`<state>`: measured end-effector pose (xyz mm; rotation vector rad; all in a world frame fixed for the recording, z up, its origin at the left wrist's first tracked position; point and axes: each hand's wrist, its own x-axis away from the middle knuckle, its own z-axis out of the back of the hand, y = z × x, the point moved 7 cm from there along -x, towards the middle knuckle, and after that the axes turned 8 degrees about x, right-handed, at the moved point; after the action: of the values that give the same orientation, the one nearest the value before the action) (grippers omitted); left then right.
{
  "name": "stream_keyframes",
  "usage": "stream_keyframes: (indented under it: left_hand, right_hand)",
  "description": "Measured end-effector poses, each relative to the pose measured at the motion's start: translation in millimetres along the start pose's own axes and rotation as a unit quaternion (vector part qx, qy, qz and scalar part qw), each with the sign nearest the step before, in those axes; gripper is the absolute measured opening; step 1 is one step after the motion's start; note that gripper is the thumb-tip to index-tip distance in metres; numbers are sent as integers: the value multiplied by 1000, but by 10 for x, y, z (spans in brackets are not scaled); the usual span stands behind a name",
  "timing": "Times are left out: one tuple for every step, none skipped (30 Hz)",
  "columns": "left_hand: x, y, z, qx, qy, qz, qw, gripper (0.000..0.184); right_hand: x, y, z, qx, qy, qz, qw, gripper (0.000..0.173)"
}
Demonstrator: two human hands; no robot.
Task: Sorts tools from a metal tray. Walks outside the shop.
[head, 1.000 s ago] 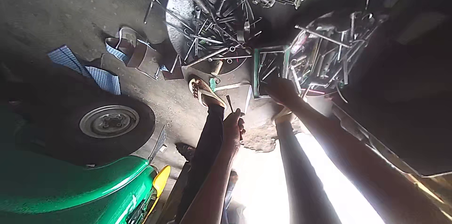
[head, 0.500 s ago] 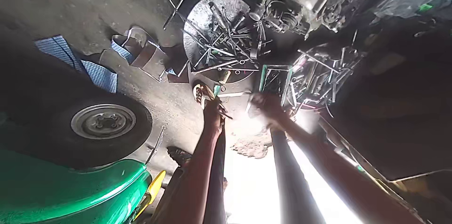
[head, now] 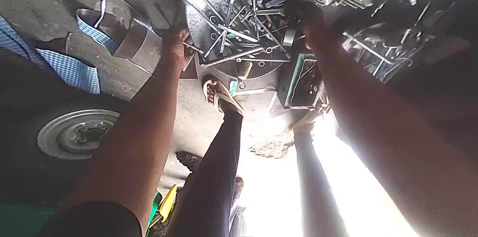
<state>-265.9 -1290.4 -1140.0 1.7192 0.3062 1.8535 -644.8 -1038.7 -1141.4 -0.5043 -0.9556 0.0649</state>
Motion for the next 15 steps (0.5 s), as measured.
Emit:
stream_keyframes:
  left_hand:
    - [-55, -46, -39, 21, 0, 3, 1000, 27]
    - [-102, -93, -50, 42, 3, 0, 999, 30]
    - [-135, -141, -29, 65, 9, -3, 998, 31]
    - [-119, -174, 0, 80, 17, -6, 997, 31]
    - [-83, -183, 8, 82, 26, -9, 996, 28]
    - [-14, -186, 15, 76, 37, -10, 996, 26]
    - [68, -189, 49, 69, 49, -11, 996, 26]
    - [134, -182, 92, 68, 53, -16, 996, 26]
    - [217, -184, 159, 73, 55, -23, 996, 25]
    - [353, -186, 267, 71, 59, -31, 995, 23]
    - [502, -151, 397, 60, 45, -47, 996, 21]
    - [692, -107, 532, 38, 22, -64, 997, 17]
    - [898, -102, 624, 16, -6, -71, 997, 18]
    - [1077, -125, 664, 0, -16, -69, 997, 18]
    - [1235, -135, 747, -11, -8, -65, 998, 22]
  right_hand:
    - [23, -22, 9, -7, -3, -6, 1000, 46]
    - [65, -55, 21, 3, -1, -8, 1000, 47]
    - [128, -98, 21, 18, 1, -4, 1000, 48]
    - [183, -117, 2, 32, 3, 1, 999, 48]
    - [225, -139, -17, 37, 6, 11, 999, 48]
    - [261, -136, -39, 36, 9, 18, 999, 48]
    - [281, -102, -77, 34, 14, 19, 999, 50]
    - [290, -90, -115, 30, 18, 21, 999, 52]
    - [314, -75, -158, 30, 21, 20, 999, 54]
    - [382, -53, -222, 38, 16, 12, 999, 56]
    - [486, -76, -290, 45, 8, 10, 999, 59]
    - [671, -122, -332, 49, -2, 14, 999, 59]
    - [853, -147, -309, 58, -3, 21, 998, 55]
    - [956, -168, -245, 75, 2, 22, 997, 51]
    - [1053, -199, -215, 86, -7, 15, 996, 50]
